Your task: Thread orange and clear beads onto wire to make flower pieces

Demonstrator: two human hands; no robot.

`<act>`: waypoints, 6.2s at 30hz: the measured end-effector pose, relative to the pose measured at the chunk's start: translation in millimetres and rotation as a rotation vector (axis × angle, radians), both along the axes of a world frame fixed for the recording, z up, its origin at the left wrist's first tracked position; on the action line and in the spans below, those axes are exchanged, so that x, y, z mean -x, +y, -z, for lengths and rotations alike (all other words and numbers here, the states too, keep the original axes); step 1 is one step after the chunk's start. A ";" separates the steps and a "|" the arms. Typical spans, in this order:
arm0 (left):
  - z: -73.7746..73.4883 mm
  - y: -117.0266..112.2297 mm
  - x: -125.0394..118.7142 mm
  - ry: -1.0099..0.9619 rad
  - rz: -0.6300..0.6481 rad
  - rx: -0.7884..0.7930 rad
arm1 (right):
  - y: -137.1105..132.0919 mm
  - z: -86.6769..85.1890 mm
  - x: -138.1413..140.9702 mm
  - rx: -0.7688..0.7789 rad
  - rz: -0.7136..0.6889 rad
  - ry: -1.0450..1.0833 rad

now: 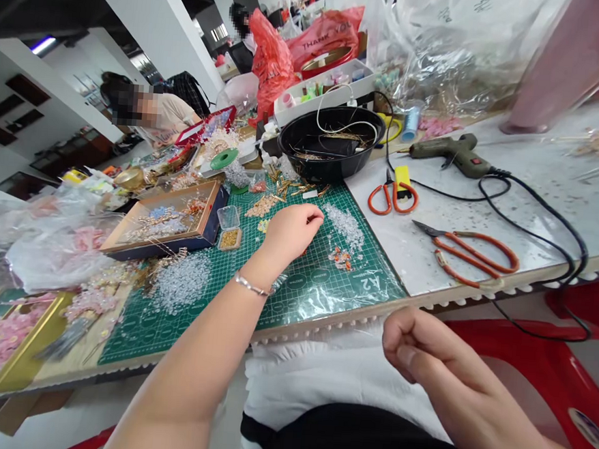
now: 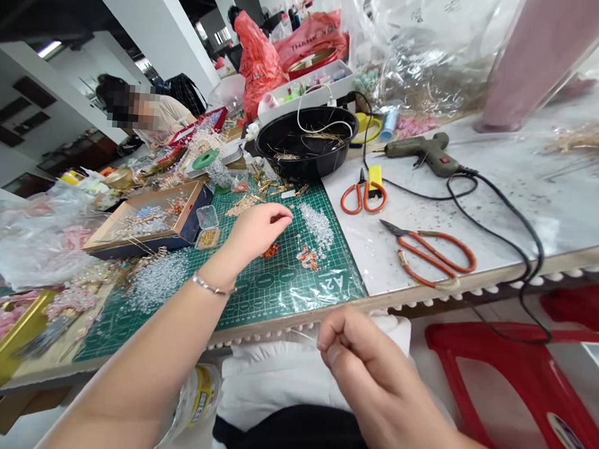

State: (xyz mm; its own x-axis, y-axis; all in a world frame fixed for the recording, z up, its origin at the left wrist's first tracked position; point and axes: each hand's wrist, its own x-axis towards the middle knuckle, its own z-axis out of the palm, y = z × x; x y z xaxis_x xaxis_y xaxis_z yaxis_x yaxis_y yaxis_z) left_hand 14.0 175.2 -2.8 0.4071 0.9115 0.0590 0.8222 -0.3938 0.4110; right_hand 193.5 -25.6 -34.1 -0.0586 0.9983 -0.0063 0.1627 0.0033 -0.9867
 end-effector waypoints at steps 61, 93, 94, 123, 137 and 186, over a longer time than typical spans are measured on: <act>-10.5 -167.0 19.4 -0.726 -0.016 0.540 | -4.3 -4.8 16.5 -0.124 -0.109 -0.153; 3.7 -122.5 28.6 -1.272 -0.275 0.803 | 10.3 -8.1 16.8 -0.374 0.042 -0.241; 4.5 -131.0 23.8 -1.362 -0.294 0.951 | 10.2 -8.5 16.8 -0.405 0.044 -0.274; -0.8 -164.8 11.6 -1.571 -0.314 1.192 | -5.5 -26.5 18.5 -0.517 -0.025 -0.387; -5.6 -172.3 16.7 -1.400 -0.151 0.992 | -6.7 -17.7 20.3 -0.244 -0.118 -0.155; 18.5 41.3 177.5 0.560 -0.335 0.068 | -3.7 8.3 22.6 0.149 -0.426 -0.161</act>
State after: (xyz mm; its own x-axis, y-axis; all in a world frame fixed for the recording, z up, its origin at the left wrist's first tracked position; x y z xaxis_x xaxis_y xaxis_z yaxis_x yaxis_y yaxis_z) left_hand -163.4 216.5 -21.3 0.0529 0.9885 -0.1417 0.9927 -0.0674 -0.1000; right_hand 170.9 -29.3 -42.4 -0.4484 0.8733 -0.1904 0.3288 -0.0370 -0.9437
